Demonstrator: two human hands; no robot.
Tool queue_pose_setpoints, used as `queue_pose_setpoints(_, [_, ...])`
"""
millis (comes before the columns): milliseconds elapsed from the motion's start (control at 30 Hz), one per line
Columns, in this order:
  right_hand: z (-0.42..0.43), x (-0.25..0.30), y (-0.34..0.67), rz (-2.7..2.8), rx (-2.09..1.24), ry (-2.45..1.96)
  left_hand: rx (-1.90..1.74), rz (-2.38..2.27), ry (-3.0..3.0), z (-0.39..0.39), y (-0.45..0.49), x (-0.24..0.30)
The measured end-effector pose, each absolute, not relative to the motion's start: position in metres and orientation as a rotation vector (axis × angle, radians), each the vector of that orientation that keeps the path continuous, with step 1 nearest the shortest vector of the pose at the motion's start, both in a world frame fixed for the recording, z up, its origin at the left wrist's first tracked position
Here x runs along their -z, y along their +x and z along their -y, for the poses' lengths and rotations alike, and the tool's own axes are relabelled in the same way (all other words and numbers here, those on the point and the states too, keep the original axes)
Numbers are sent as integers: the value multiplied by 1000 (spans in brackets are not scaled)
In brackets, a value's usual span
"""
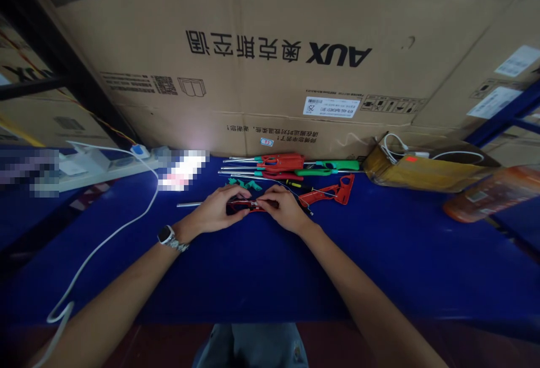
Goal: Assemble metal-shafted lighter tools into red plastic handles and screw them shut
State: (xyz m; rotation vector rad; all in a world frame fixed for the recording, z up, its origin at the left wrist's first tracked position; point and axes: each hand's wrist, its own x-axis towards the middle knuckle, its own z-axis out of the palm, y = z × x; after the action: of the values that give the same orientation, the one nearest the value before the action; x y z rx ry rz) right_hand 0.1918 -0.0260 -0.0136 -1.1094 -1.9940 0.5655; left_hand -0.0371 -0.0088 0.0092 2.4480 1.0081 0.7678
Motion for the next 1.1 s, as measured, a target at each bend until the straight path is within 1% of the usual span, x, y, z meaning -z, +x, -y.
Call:
queue_pose_setpoints(200, [29,6,206,2046,-645,-1115,-709,-1010,2452,9,-35,-6])
queue_pose_setpoints(600, [32,3,204,1957,-714,-1116,-734,-956,2472,7,-35,-4])
queue_pose_setpoints(767, [34,3,204,1976,-622,-1068,-721,-947,2493,6,-36,-3])
queue_pose_setpoints(933, [35,0,207,2071,-415,-1014,-700,-948,2520,5,-37,-5])
queue_pose_setpoints(1100, [38,-3,205,2154,-297,-1090,-685,-956,2538,5,-37,-4])
